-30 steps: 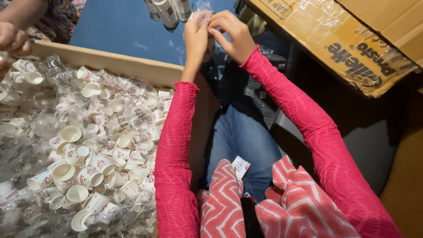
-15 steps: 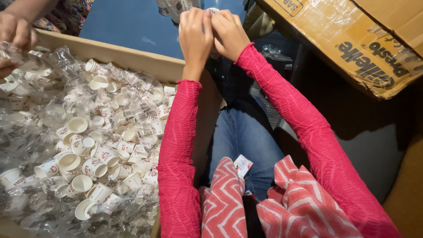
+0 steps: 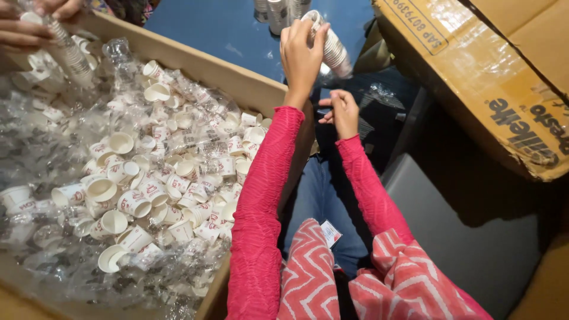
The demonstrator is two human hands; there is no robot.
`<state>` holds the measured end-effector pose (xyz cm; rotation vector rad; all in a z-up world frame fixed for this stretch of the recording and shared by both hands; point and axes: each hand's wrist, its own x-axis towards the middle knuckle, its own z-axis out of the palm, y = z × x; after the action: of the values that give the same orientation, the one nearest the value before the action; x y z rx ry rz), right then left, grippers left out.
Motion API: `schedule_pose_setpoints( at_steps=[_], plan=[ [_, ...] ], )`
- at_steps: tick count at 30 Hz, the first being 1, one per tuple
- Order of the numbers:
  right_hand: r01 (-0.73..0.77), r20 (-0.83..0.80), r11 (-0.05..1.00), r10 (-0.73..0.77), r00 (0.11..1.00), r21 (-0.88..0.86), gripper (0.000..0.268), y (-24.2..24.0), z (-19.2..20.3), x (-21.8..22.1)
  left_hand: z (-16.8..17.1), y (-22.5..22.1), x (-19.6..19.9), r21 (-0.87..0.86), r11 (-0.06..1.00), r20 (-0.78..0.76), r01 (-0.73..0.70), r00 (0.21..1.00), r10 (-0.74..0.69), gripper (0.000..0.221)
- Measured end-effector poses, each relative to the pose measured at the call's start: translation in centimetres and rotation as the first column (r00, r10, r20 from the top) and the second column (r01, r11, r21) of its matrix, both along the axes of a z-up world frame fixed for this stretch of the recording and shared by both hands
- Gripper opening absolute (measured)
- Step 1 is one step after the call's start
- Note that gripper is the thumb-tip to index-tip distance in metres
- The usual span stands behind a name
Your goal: Sorting and stacking small paper cups from a large box into organized piles or stacks.
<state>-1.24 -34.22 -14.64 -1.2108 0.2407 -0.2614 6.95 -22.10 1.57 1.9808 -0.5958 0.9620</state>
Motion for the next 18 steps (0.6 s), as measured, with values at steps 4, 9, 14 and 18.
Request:
schedule_pose_setpoints(
  at_steps=[4,9,14,18],
  plan=[
    [-0.116,0.065,0.977,0.106,0.992,0.177,0.039,0.0,7.6,1.0,-7.9,-2.3,4.2,-0.494,0.869,-0.393,0.007,0.890,-0.230,0.032],
    [0.226,0.311,0.974,-0.222,0.924,0.023,0.054,-1.6,7.0,8.9,-8.9,-2.7,4.7,-0.506,0.862,-0.547,-0.023,0.781,-0.300,0.039],
    [0.568,0.589,0.301,-0.026,0.808,-0.766,0.083,0.2,4.2,16.3,-4.4,-1.7,1.7,-0.250,0.864,-0.500,-0.437,0.822,0.270,0.062],
    [0.306,0.363,0.655,-0.052,0.930,-0.691,0.057,2.6,4.7,18.1,-4.6,-1.6,2.6,-0.333,0.827,-0.476,-0.452,0.838,0.266,0.064]
  ],
)
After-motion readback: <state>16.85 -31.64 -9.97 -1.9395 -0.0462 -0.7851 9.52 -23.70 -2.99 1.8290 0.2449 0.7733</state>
